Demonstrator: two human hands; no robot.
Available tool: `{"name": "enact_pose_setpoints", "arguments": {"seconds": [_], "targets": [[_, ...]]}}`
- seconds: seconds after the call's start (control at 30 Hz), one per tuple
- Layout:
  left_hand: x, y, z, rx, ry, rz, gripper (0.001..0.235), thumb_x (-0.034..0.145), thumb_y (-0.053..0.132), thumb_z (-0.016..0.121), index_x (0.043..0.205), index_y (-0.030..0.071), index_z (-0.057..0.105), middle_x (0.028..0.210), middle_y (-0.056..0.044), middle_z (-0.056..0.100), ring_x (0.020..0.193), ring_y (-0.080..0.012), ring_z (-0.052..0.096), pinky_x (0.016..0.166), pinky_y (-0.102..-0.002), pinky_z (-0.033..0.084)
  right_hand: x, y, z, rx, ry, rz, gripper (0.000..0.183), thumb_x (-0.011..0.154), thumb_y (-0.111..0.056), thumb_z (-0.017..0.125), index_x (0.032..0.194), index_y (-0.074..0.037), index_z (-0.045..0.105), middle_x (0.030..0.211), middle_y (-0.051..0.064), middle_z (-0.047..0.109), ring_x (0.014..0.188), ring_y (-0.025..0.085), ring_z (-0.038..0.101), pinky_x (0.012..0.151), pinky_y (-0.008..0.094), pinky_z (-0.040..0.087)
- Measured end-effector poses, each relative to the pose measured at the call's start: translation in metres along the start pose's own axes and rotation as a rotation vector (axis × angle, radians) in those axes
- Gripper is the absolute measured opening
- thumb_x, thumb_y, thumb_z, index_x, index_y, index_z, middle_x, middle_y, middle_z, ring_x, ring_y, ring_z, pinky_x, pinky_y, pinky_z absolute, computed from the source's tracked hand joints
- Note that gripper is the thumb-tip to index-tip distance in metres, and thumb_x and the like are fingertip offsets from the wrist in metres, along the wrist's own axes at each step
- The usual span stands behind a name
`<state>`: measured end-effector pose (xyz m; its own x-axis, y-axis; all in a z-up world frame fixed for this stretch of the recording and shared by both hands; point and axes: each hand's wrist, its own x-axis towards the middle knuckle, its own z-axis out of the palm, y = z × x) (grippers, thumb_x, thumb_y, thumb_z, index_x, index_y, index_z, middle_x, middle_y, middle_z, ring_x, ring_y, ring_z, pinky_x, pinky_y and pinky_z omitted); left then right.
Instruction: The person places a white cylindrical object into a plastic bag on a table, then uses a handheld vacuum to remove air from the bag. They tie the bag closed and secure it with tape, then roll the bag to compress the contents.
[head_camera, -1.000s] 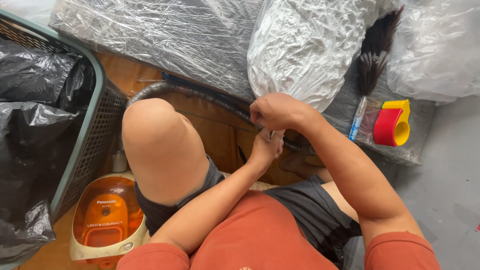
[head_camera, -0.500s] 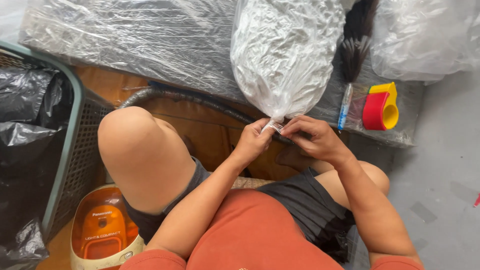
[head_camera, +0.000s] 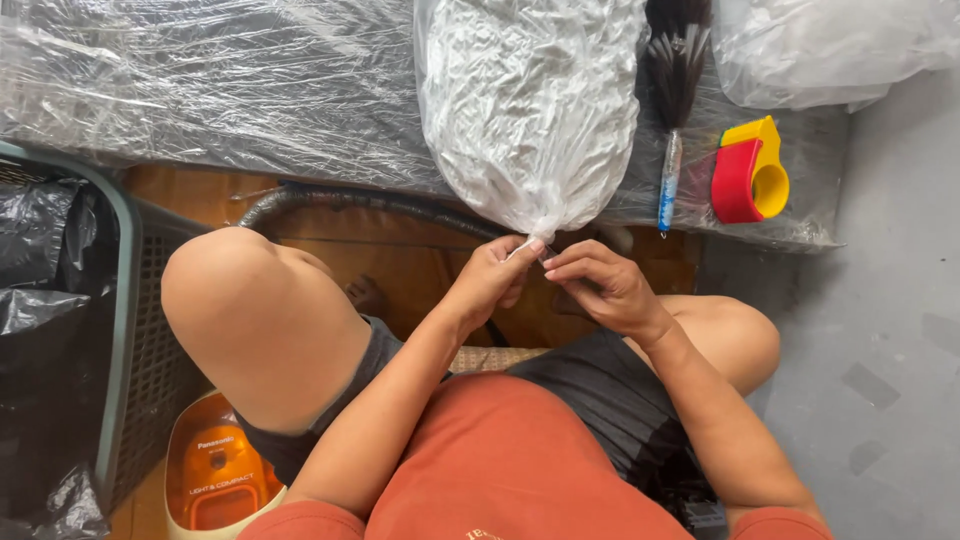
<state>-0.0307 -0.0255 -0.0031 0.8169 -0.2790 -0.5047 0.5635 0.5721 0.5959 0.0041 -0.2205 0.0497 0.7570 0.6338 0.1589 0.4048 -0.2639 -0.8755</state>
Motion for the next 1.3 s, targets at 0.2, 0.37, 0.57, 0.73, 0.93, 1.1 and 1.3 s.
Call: {"name": "enact_pose_setpoints", "arguments": {"seconds": [0.2,0.37,0.57,0.73,0.93,1.1,1.3], "targets": [[0.003,-0.001,0.01,-0.066,0.106,0.046,0.027,0.094,0.028,0.076,0.101,0.003,0.068,0.053,0.005,0.031,0.036,-0.0016,0.031,0.031,-0.019,0.023,-0.005,0.007,0.004,0.015,0.054,-0.037,0.011,0.092,0.003,0.073,0.098,-0.003,0.08,0.104,0.012,0.077,0.095,0.025,0.073,0.085,0.038,0.057],[0.002,-0.005,0.011,0.141,0.158,0.196,0.022,0.094,0.024,0.075,0.094,0.002,0.072,0.042,0.0,0.044,0.032,-0.0051,0.044,0.03,-0.017,0.029,-0.013,0.002,0.005,-0.091,0.09,-0.064,0.015,0.092,0.004,0.072,0.1,-0.004,0.08,0.108,0.012,0.077,0.097,0.026,0.075,0.084,0.037,0.059],[0.02,-0.027,-0.004,0.354,0.237,0.217,0.025,0.093,0.035,0.076,0.093,0.01,0.077,0.051,0.001,0.056,0.047,-0.0033,0.047,0.042,-0.02,0.035,-0.032,0.007,-0.001,0.068,0.453,0.218,0.02,0.097,0.005,0.059,0.116,0.003,0.065,0.109,0.015,0.069,0.085,0.02,0.073,0.073,0.029,0.059],[0.022,-0.035,-0.002,0.428,0.258,0.212,0.026,0.093,0.039,0.075,0.094,0.014,0.078,0.056,0.0,0.06,0.055,-0.0062,0.049,0.049,-0.023,0.04,-0.039,0.007,0.02,0.054,0.369,0.471,0.057,0.089,-0.017,0.08,0.138,-0.001,0.053,0.096,0.005,0.055,0.074,0.008,0.058,0.063,0.021,0.047],[0.018,-0.031,-0.003,0.409,0.267,0.226,0.026,0.092,0.039,0.076,0.094,0.013,0.078,0.058,0.001,0.06,0.058,-0.0072,0.051,0.052,-0.023,0.041,-0.027,0.015,0.036,-0.069,0.459,0.522,0.014,0.096,-0.019,0.077,0.108,-0.011,0.078,0.076,0.003,0.062,0.057,0.008,0.062,0.05,0.02,0.048],[0.019,-0.032,-0.005,0.412,0.244,0.211,0.026,0.092,0.041,0.076,0.094,0.015,0.077,0.06,0.0,0.061,0.061,-0.009,0.053,0.055,-0.024,0.043,-0.025,0.009,0.04,0.258,0.54,0.615,0.014,0.102,-0.017,0.069,0.11,-0.009,0.076,0.069,0.005,0.063,0.041,0.005,0.052,0.039,0.017,0.042],[0.017,-0.033,-0.004,0.406,0.25,0.208,0.026,0.094,0.04,0.075,0.095,0.014,0.077,0.061,-0.001,0.062,0.062,-0.0089,0.053,0.056,-0.025,0.043,-0.026,0.011,0.049,0.528,0.627,0.773,0.015,0.103,-0.019,0.065,0.111,-0.007,0.067,0.059,0.016,0.066,0.03,0.011,0.053,0.03,0.018,0.042]]}}
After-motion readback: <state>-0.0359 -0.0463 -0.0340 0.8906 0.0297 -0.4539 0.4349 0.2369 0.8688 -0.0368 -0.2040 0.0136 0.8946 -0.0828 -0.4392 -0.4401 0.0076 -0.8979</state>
